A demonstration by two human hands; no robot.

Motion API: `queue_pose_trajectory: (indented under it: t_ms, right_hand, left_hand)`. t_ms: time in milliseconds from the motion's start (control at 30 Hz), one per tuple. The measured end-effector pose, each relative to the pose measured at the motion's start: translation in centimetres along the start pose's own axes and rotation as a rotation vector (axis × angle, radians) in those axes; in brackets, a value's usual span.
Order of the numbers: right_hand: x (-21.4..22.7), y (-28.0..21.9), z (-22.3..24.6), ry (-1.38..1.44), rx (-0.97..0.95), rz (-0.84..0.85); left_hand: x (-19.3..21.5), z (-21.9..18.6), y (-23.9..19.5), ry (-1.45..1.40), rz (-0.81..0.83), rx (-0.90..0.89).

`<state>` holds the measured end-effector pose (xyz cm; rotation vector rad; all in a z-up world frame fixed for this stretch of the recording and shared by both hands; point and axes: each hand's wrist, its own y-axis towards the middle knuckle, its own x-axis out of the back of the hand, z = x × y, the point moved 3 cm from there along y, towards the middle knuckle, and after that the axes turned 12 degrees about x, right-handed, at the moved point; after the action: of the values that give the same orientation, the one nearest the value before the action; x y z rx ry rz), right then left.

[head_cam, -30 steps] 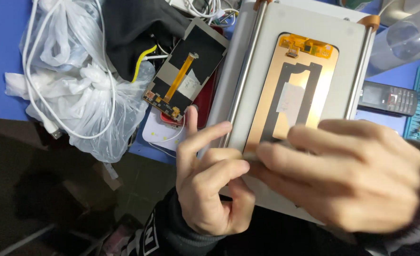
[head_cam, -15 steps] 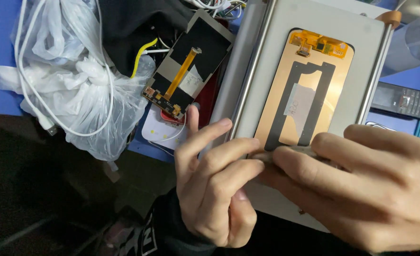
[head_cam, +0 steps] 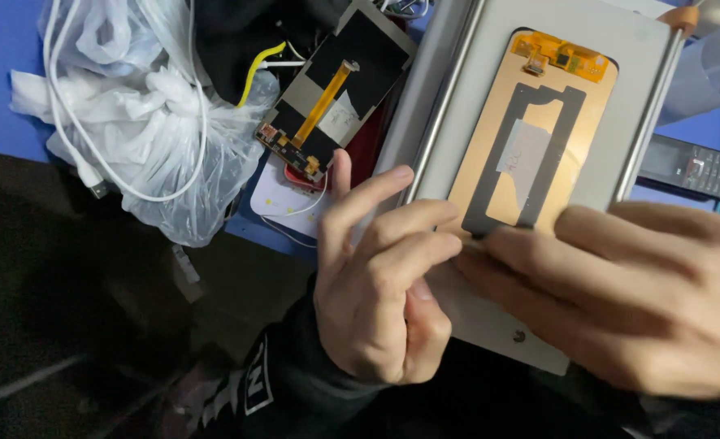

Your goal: The recorder cleans a Samsung A20 smartphone screen assembly using a cloth and a spray bottle of cleaning solution.

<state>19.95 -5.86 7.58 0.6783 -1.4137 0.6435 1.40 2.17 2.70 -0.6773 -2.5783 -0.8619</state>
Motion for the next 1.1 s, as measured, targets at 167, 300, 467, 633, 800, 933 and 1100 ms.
queue_pose_trajectory:
  t_ms: [167,300,467,633,800,933,1100]
  right_hand:
    - [0.6,0.1,0.1,-0.063,0.012,-0.146]
    - [1.0,0.1,0.2,0.077,-0.065,-0.169]
    - [0.9,-0.5,1.0,-0.097,-0.056,-0.186]
    - [-0.2,-4.3,-2.0,0.204,-0.559,-0.161]
    - [-3.7,-9.8,-5.7,0.485,-1.633,-0.103]
    - [-0.2,-5.6,-6.0,-0.22,-0.517,-0.263]
    - [0.0,-4.1,-5.6,-0.42,-0.313,-0.143]
  left_hand:
    - [-0.4,-0.1,-0.2,0.033,0.007,-0.02]
    - [-0.3,0.3,-0.6,0.027,0.02,-0.043]
    - [-0.5,0.7,-0.5,0.058,0.013,-0.073]
    - [0.0,-0.3,0.0,0.101,0.031,-0.065]
    - [-0.2,-3.3,1.2,0.216,0.065,-0.046]
    - [-0.3,-4.2,2.3,0.283,0.175,-0.165]
    - [-1.0,-3.5,2.1,0.309,0.221,-0.226]
